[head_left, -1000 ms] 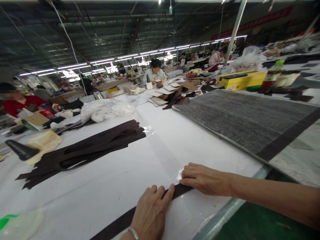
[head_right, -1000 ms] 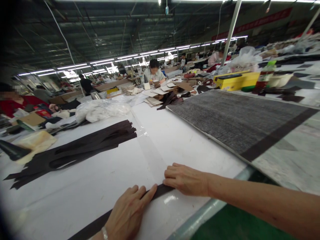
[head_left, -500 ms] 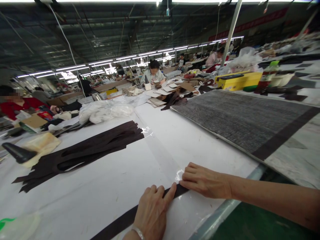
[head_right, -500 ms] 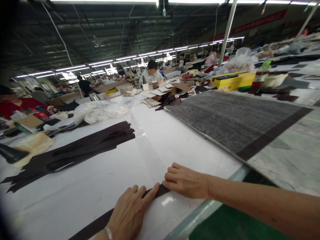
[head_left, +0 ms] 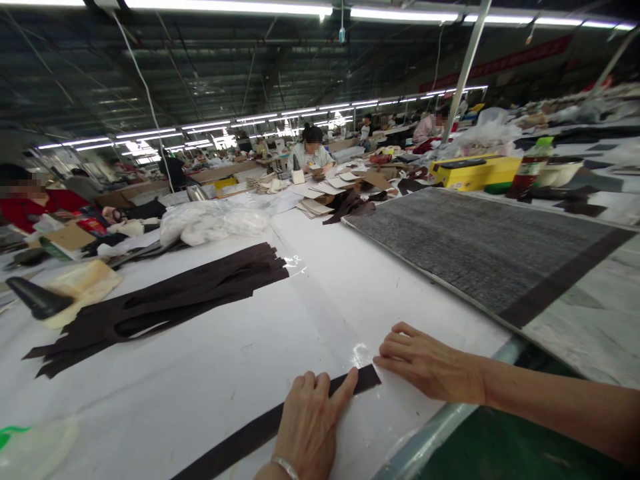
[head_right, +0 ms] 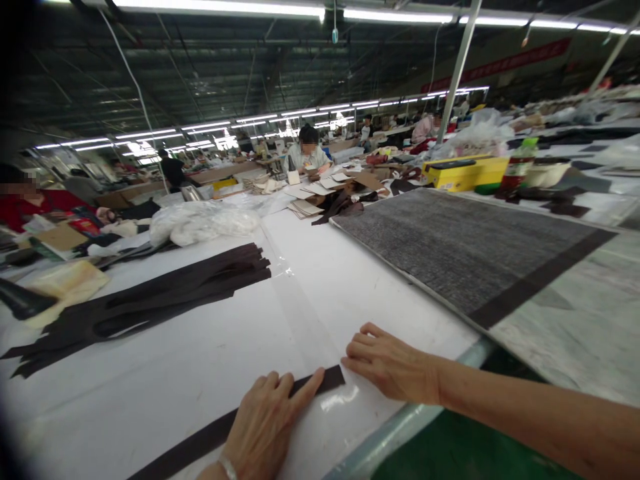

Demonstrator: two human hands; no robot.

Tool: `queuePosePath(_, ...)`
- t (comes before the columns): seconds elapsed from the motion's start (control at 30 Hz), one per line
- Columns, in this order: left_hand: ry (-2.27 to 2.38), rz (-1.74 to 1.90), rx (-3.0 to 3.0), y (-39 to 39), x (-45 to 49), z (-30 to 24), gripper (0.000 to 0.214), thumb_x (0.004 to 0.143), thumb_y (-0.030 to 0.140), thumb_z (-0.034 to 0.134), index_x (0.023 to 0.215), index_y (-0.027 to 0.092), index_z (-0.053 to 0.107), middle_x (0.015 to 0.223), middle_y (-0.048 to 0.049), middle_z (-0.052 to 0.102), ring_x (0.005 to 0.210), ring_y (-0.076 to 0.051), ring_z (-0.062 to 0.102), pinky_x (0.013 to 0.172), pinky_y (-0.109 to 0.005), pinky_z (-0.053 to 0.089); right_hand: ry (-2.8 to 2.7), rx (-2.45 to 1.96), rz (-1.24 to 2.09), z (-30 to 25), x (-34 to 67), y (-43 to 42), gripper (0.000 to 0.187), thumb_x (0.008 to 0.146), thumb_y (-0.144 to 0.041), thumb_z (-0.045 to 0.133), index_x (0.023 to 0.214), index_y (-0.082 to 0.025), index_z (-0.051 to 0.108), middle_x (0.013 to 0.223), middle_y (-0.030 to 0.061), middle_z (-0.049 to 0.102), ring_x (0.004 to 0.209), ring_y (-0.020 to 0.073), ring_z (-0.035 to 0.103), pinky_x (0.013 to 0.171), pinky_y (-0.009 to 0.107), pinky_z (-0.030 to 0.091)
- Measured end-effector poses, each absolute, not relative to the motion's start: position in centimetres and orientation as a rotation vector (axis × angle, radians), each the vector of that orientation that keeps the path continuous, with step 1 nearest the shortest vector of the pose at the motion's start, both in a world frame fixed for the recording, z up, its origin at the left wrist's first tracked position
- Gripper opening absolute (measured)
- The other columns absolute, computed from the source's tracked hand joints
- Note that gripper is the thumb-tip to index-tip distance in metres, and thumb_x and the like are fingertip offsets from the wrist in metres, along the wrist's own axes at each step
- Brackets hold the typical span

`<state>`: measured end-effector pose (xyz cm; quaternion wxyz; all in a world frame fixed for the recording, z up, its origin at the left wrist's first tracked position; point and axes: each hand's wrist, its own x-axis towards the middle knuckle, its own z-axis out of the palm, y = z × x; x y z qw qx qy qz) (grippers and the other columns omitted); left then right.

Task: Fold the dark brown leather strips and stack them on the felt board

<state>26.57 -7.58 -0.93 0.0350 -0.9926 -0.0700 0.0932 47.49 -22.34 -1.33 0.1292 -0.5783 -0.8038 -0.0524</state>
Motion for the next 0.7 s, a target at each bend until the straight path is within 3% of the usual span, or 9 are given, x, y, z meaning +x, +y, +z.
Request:
queuePosePath(0.17, -0.291, 0.095, -3.073, -7.5, 25.8, -1.6, 0.076, 0.077, -0.005, 0.035, 0.147, 0.022, 0.025, 0.094, -0.008, 0.061, 0.083, -0.027, 0.058, 0.072, -0.044, 0.051, -2.133, -1.805, -0.098, -0.9, 44.1, -20.8, 0.043, 0.089, -0.005, 0.037, 0.131, -0.012, 0.046, 0.099, 0.0113, 0.058, 0.088, 0.0215, 0.051, 0.081, 0.037, 0.038)
queuePosePath(0.27, -0.412, -0.017, -3.114, -7.1, 24.6, -2.0, 0.06, 0.08, -0.005, 0.034, 0.137, 0.012, 0.041, 0.098, -0.0091, 0.062, 0.087, -0.025, 0.057, 0.078, -0.042, 0.051, -2.216, -1.814, -0.003, -1.4, 42.2, -20.3, 0.041, 0.085, -0.005, 0.042, 0.124, -0.014, 0.051, 0.098, 0.0101, 0.058, 0.089, 0.0222, 0.051, 0.082, 0.038, 0.039)
queuePosePath(0.37, -0.474, -0.094, -3.17, -6.8, 23.0, -2.5, 0.05, 0.079, -0.005, 0.037, 0.123, 0.012, 0.055, 0.108, -0.0095, 0.061, 0.096, -0.025, 0.056, 0.087, -0.041, 0.05, -2.258, -1.818, -0.077, -2.0, 42.2, -20.7, 0.038, 0.082, 0.0, 0.041, 0.114, -0.015, 0.056, 0.1, 0.0099, 0.058, 0.093, 0.023, 0.051, 0.087, 0.041, 0.037)
queuePosePath(0.47, -0.468, -0.162, -3.217, -6.9, 22.0, -3.2, 0.058, 0.072, -0.009, 0.037, 0.125, 0.008, 0.054, 0.118, -0.0113, 0.059, 0.106, -0.025, 0.053, 0.097, -0.04, 0.047, -2.228, -1.837, -0.197, -2.0, 42.6, -20.7, 0.039, 0.082, 0.002, 0.038, 0.11, -0.015, 0.058, 0.097, 0.0092, 0.059, 0.088, 0.0228, 0.052, 0.086, 0.042, 0.036)
queuePosePath(0.6, -0.526, -0.245, -3.266, -7.3, 21.9, -4.3, 0.06, 0.068, -0.008, 0.038, 0.124, 0.006, 0.056, 0.12, -0.0125, 0.06, 0.11, -0.026, 0.052, 0.102, -0.04, 0.044, -2.224, -1.851, -0.363, -2.0, 41.0, -19.1, 0.054, 0.08, 0.002, 0.036, 0.131, -0.011, 0.048, 0.099, 0.0118, 0.06, 0.087, 0.0249, 0.053, 0.083, 0.045, 0.038)
queuePosePath(0.7, -0.561, -0.353, -3.264, -7.4, 21.5, -5.1, 0.058, 0.071, -0.004, 0.041, 0.126, 0.005, 0.055, 0.123, -0.0133, 0.059, 0.111, -0.027, 0.053, 0.102, -0.041, 0.045, -2.267, -1.8, -0.407, -3.2, 39.7, -18.6, 0.058, 0.075, 0.003, 0.037, 0.131, -0.01, 0.048, 0.106, 0.0123, 0.061, 0.091, 0.0258, 0.054, 0.087, 0.047, 0.038)
